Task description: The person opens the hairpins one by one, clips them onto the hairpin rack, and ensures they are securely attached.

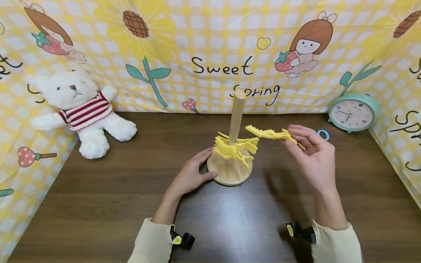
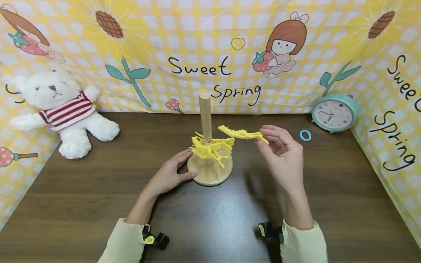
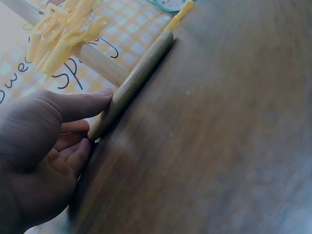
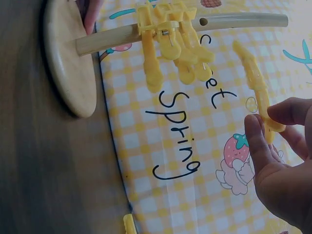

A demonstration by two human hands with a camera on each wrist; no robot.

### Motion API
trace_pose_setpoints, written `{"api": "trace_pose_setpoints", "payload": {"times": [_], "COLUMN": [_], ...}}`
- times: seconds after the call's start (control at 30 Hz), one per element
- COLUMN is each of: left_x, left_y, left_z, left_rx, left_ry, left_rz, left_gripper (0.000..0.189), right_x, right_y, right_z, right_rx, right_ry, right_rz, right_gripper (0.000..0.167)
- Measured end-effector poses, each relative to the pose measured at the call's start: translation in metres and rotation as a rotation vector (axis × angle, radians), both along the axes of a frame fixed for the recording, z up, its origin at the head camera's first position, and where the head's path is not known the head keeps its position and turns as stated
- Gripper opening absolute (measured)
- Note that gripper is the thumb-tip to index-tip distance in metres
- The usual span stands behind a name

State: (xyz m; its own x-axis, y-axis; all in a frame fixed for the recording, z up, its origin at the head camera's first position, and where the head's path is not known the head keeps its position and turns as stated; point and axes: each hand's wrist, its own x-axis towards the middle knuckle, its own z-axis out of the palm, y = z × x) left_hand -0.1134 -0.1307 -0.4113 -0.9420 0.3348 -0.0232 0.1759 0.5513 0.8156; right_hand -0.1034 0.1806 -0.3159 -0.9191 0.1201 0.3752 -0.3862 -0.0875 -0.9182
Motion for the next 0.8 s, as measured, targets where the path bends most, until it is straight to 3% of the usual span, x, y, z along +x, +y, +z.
{"api": "trace_pose_setpoints", "payload": {"times": [0.2, 0.53, 0.8], "left_x": [0.0, -0.001, -0.001], "left_y": [0.0, 0.001, 0.001], "left_z": [-0.001, 0.0, -0.001], "left_rx": [0.011, 0.006, 0.007], "left_ry": [-0.002, 0.009, 0.014], "left_rz": [-0.003, -0.013, -0.009], "left_gripper": [0.075, 0.075, 0.075], "right_x": [-0.003, -0.007, -0.011], "right_y": [-0.002, 0.001, -0.012], "right_z": [0.001, -0.007, -0.02], "right_rx": [0.087, 0.15, 0.313], "right_ry": [0.029, 0.182, 0.192], "right_rz": [-0.019, -0.06, -0.126], "right_gripper": [0.029, 0.025, 0.02]}}
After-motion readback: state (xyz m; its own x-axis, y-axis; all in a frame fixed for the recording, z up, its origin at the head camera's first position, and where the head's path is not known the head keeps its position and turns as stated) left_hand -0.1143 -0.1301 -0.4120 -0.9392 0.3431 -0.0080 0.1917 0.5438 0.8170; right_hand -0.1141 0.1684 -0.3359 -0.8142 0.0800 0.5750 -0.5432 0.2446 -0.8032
